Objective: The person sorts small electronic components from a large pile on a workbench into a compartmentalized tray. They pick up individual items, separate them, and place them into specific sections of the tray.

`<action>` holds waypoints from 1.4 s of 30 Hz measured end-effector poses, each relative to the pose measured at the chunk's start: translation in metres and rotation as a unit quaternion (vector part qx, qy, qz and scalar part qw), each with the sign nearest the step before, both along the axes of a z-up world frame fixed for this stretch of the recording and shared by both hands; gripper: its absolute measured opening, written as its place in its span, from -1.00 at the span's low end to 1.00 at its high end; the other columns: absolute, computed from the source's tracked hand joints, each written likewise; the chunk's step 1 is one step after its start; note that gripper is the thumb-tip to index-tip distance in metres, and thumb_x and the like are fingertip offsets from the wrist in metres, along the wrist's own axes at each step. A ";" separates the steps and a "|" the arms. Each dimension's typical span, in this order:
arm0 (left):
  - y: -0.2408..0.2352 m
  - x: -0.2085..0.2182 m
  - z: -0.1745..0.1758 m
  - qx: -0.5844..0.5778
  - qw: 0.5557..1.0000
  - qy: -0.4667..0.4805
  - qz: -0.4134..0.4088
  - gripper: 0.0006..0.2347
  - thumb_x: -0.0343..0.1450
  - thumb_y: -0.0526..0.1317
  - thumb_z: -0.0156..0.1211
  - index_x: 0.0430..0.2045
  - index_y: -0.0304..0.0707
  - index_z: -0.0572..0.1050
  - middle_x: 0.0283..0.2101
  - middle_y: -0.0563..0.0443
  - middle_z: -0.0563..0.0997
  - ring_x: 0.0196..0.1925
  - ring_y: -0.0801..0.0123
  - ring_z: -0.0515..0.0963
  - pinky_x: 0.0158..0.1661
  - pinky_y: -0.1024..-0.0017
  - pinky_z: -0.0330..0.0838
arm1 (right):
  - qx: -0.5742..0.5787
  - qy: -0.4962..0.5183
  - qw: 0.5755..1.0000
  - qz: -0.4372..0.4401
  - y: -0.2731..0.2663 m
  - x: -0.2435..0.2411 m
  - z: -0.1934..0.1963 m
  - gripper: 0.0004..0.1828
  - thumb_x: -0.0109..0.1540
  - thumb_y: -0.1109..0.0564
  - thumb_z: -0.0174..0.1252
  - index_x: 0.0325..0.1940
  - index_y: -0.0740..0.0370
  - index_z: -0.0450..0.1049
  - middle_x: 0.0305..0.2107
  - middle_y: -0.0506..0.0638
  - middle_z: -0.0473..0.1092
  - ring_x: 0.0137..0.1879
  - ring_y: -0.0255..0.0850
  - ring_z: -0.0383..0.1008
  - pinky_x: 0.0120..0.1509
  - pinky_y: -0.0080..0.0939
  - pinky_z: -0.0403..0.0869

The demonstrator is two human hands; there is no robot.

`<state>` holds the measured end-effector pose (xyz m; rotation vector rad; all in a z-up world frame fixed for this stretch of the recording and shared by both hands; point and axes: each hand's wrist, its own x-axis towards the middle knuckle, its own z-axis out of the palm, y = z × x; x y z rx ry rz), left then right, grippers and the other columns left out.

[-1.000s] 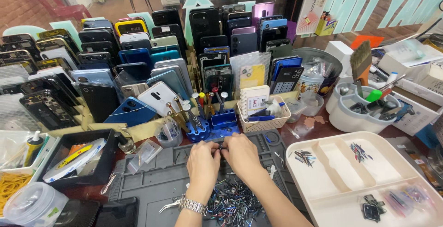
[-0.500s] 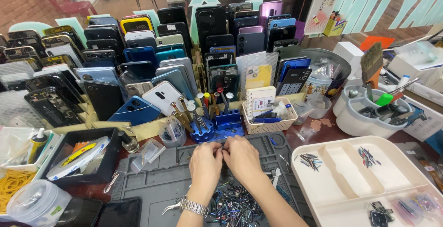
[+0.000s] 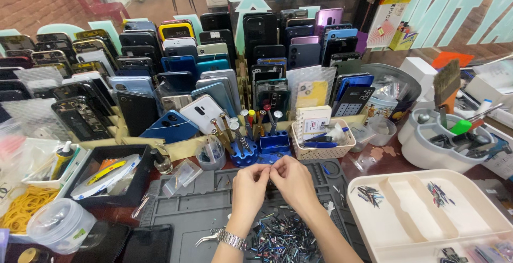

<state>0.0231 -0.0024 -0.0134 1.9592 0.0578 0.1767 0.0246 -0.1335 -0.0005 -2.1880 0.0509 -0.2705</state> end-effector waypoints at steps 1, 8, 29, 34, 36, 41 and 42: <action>0.000 0.002 -0.002 -0.034 0.999 -0.007 -0.007 -0.81 0.37 -0.19 0.27 -0.31 -0.32 0.69 -0.39 -0.11 0.75 -0.35 0.35 0.75 -0.27 0.42 0.55 | -0.002 -0.007 1.000 0.003 -0.001 0.000 0.001 -0.76 0.12 0.05 0.29 -0.33 0.31 0.54 -0.47 0.08 0.57 -0.32 -0.12 0.62 -0.18 -0.13 0.53; 0.005 0.012 -0.017 -0.191 0.980 0.056 -0.008 -0.83 0.33 -0.23 0.36 -0.36 -0.39 0.73 -0.46 0.03 0.72 -0.46 0.57 0.57 -0.42 0.55 0.40 | 0.043 -0.007 0.996 0.075 -0.008 0.000 0.003 -0.84 0.14 0.18 0.29 -0.26 0.33 0.56 -0.47 0.02 0.59 -0.34 -0.27 0.61 -0.20 -0.26 0.54; 0.006 0.014 -0.024 -0.378 0.918 0.088 -0.074 -0.83 0.38 -0.32 0.32 -0.26 -0.51 0.63 -0.30 -0.12 0.71 -0.35 0.39 0.70 -0.27 0.50 0.63 | 0.253 0.068 0.954 0.143 -0.029 0.017 -0.020 -0.68 0.16 0.23 0.29 -0.02 0.32 0.50 -0.37 0.00 0.53 -0.28 -0.32 0.53 -0.19 -0.34 0.49; 0.005 0.019 -0.032 -0.443 0.887 0.090 -0.091 -0.82 0.39 -0.32 0.31 -0.25 -0.53 0.61 -0.29 -0.13 0.68 -0.29 0.35 0.70 -0.19 0.43 0.66 | 0.305 0.067 0.941 0.130 -0.033 0.018 -0.020 -0.66 0.17 0.23 0.28 0.03 0.32 0.50 -0.35 -0.04 0.51 -0.27 -0.33 0.51 -0.16 -0.34 0.49; 0.006 0.021 -0.033 -0.442 0.888 0.093 -0.086 -0.82 0.39 -0.32 0.31 -0.24 -0.52 0.60 -0.30 -0.13 0.67 -0.29 0.35 0.70 -0.18 0.42 0.66 | 0.307 0.058 0.943 0.118 -0.033 0.018 -0.019 -0.66 0.17 0.22 0.27 0.03 0.30 0.52 -0.35 -0.07 0.51 -0.27 -0.36 0.50 -0.15 -0.35 0.50; 0.006 0.019 -0.032 -0.414 0.903 0.083 -0.082 -0.83 0.40 -0.33 0.28 -0.24 -0.52 0.61 -0.32 -0.11 0.68 -0.31 0.39 0.69 -0.21 0.46 0.66 | 0.234 0.059 0.963 0.117 -0.031 0.015 -0.018 -0.76 0.17 0.18 0.28 -0.10 0.32 0.62 -0.40 -0.03 0.58 -0.33 -0.36 0.49 -0.20 -0.35 0.48; 0.005 0.019 -0.031 -0.406 0.907 0.081 -0.080 -0.84 0.40 -0.34 0.27 -0.24 -0.52 0.62 -0.32 -0.11 0.69 -0.31 0.40 0.69 -0.21 0.47 0.65 | 0.224 0.057 0.965 0.121 -0.031 0.015 -0.018 -0.78 0.17 0.18 0.28 -0.13 0.32 0.63 -0.41 -0.03 0.59 -0.34 -0.37 0.49 -0.22 -0.35 0.47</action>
